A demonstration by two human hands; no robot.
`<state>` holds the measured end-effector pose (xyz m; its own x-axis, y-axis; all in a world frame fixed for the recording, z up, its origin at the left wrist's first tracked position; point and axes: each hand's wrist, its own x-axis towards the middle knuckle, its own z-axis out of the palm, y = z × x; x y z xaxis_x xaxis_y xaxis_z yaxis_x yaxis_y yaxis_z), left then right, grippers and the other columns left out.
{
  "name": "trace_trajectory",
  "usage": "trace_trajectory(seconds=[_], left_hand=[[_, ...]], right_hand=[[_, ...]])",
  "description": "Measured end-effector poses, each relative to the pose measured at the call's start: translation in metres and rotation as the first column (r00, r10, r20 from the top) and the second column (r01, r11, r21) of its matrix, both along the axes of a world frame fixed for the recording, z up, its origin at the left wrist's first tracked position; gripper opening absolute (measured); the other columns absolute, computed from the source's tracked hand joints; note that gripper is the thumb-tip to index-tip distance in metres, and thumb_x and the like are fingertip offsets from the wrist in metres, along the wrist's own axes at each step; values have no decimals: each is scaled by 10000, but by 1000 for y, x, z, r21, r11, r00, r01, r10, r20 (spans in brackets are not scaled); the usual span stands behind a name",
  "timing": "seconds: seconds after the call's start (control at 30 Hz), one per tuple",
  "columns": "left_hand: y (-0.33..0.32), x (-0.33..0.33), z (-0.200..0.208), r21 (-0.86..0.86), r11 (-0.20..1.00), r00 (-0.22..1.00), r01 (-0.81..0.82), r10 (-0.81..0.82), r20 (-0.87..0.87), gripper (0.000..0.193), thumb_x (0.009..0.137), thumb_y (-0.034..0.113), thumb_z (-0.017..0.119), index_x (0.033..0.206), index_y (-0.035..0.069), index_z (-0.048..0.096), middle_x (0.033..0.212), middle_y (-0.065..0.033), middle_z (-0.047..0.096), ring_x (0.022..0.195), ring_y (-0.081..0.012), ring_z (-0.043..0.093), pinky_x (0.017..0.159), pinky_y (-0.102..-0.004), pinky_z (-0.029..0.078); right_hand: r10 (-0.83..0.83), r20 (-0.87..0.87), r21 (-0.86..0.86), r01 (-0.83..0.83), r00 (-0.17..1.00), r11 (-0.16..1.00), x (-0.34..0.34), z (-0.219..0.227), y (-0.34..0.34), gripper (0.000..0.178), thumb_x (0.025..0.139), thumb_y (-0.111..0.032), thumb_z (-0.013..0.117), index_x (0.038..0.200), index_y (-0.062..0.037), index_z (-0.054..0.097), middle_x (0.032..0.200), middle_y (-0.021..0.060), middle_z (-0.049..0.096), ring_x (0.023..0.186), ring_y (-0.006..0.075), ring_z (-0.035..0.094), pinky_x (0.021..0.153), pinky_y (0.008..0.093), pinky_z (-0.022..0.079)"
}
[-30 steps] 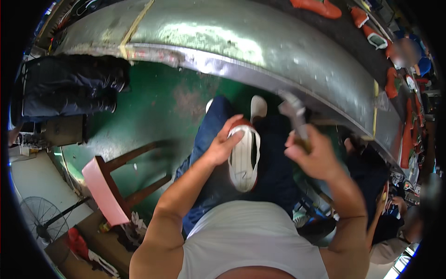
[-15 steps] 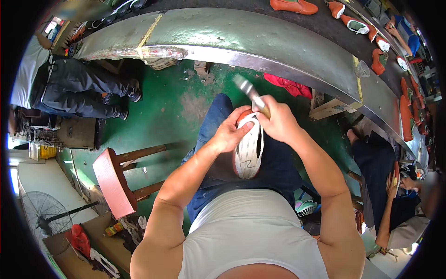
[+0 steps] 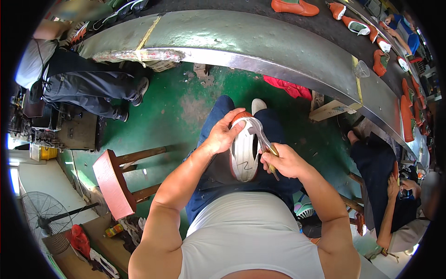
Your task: The person pulls and secures shoe uppers onto shoe soles using pliers and a hammer.
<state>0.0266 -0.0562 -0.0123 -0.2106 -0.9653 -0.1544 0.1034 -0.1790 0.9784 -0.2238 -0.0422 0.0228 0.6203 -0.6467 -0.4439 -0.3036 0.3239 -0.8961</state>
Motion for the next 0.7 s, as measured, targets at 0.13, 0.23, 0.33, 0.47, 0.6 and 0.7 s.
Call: trace_trajectory(seconds=[0.13, 0.23, 0.33, 0.47, 0.6, 0.7], left_hand=[[0, 2, -12, 10, 1000, 999, -29, 29, -40, 445, 1017, 150, 595, 1436, 69, 469, 1255, -97, 620, 1157, -160, 572, 1015, -311, 467], [-4, 5, -27, -50, 999, 992, -14, 8, -122, 453, 1009, 132, 609, 1436, 68, 473, 1248, -92, 621, 1145, -156, 573, 1013, -309, 467], [2, 9, -20, 65, 998, 968, -7, 23, -250, 464, 982, 131, 654, 1416, 63, 506, 1220, -80, 632, 1114, -148, 584, 997, -299, 476], [-6, 3, -23, 139, 983, 974, -119, 143, -176, 443, 979, 130, 650, 1396, 47, 527, 1164, -81, 665, 1069, -144, 615, 974, -293, 494], [-9, 13, -32, 188, 976, 984, -107, 130, -118, 490, 973, 153, 656, 1422, 32, 499, 1223, -120, 651, 1107, -152, 607, 979, -306, 494], [-11, 7, -21, 166, 984, 996, -59, 68, -50, 527, 965, 143, 663, 1441, 19, 475, 1236, -127, 644, 1118, -180, 609, 990, -313, 489]], right_hand=[[-4, -292, -399, -118, 956, 909, 7, -18, 5, 238, 992, -200, 579, 1081, 21, 573, 897, 193, 689, 798, 330, 694, 700, 419, 538], [-113, -268, -553, -56, 957, 831, 10, -31, 15, 235, 981, -178, 580, 1076, 35, 554, 876, 264, 661, 829, 437, 663, 719, 482, 530], [-70, -465, -543, -221, 883, 810, 13, 7, 14, 213, 968, -159, 588, 1036, 39, 551, 898, 276, 667, 854, 470, 649, 752, 532, 512], [67, -538, -334, -286, 840, 898, 11, 19, -5, 196, 952, -158, 612, 1002, 27, 570, 850, 250, 676, 823, 440, 666, 730, 498, 527], [44, -233, -126, -75, 971, 989, 5, 40, -11, 268, 983, -241, 602, 965, 24, 566, 763, 191, 672, 756, 363, 688, 677, 433, 523], [-146, -305, -421, 5, 941, 907, 31, 20, -23, 285, 997, -261, 582, 976, 24, 574, 765, 176, 681, 743, 338, 699, 680, 427, 529]])
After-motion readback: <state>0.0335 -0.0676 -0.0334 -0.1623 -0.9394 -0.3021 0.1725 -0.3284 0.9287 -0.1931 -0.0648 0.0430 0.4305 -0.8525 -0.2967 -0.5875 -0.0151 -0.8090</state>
